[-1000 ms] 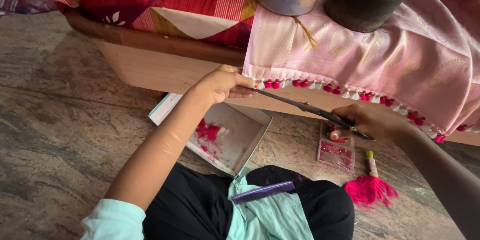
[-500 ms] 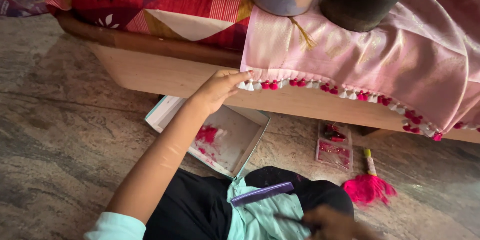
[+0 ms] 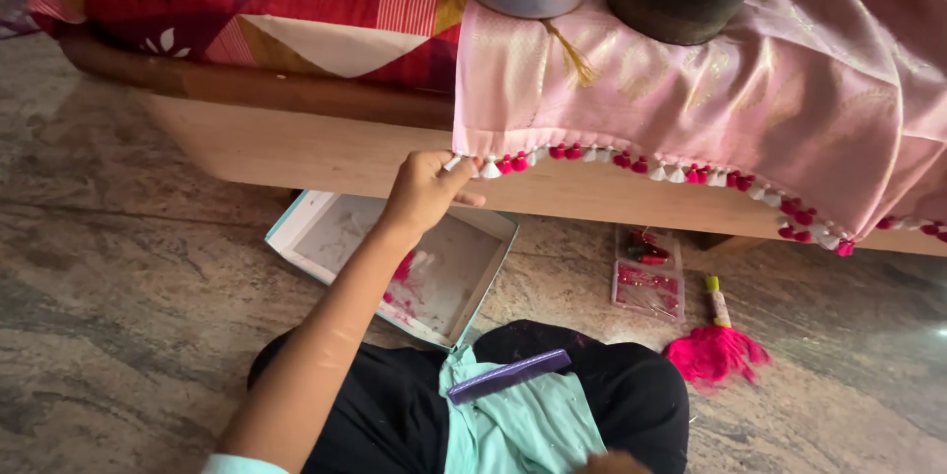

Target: The person sits on the floor in front of a low divan and attaches white tassel ornaments one at a time along the pom-pom edge of a pink fabric. They tie and press each tassel in place by hand, occasionally use scissors to trim threads, and at the end move a plastic container and a small pot aside on the fabric.

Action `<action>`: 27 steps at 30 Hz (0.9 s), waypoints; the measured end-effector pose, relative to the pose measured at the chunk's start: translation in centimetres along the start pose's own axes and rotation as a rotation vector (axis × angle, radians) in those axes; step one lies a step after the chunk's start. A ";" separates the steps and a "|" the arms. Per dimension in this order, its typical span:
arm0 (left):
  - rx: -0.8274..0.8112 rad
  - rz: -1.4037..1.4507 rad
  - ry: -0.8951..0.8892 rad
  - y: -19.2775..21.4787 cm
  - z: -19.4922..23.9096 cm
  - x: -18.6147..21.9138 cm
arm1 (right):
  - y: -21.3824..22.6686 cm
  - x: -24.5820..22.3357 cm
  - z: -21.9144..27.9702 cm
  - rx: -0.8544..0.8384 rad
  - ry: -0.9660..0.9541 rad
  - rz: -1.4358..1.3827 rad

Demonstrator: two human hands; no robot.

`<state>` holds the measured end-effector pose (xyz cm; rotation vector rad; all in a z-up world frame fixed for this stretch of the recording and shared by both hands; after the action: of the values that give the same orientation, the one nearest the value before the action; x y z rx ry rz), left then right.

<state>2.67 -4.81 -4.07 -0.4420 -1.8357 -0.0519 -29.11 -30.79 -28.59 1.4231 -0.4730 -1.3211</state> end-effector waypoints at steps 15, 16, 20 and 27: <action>0.060 -0.121 -0.139 0.2 1.8 1.1 | 30.1 -15.0 -23.8 0.643 -0.112 -0.992; 0.067 -0.144 -0.122 0.3 1.8 1.0 | 27.9 -13.5 -26.0 0.386 -0.198 -1.328; 0.065 -0.090 -0.063 -0.1 2.4 1.0 | 26.7 -13.6 -28.0 0.187 0.001 -1.633; -0.054 -1.115 -0.270 -2.4 4.6 10.6 | 27.4 -13.9 -25.8 0.601 -0.113 -1.237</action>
<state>-4.88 -2.99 4.83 0.6093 -2.1385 -0.8288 -0.59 -17.31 -3.74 2.3012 0.0191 -2.3577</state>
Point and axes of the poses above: each hand's wrist, its own z-axis away from the middle knuckle, its own y-axis out of the back of the hand, x = y × z, the point moved 6 cm from there along -z, towards the middle knuckle, and after that the axes turned 13 degrees about -y, right-handed, at the moved point
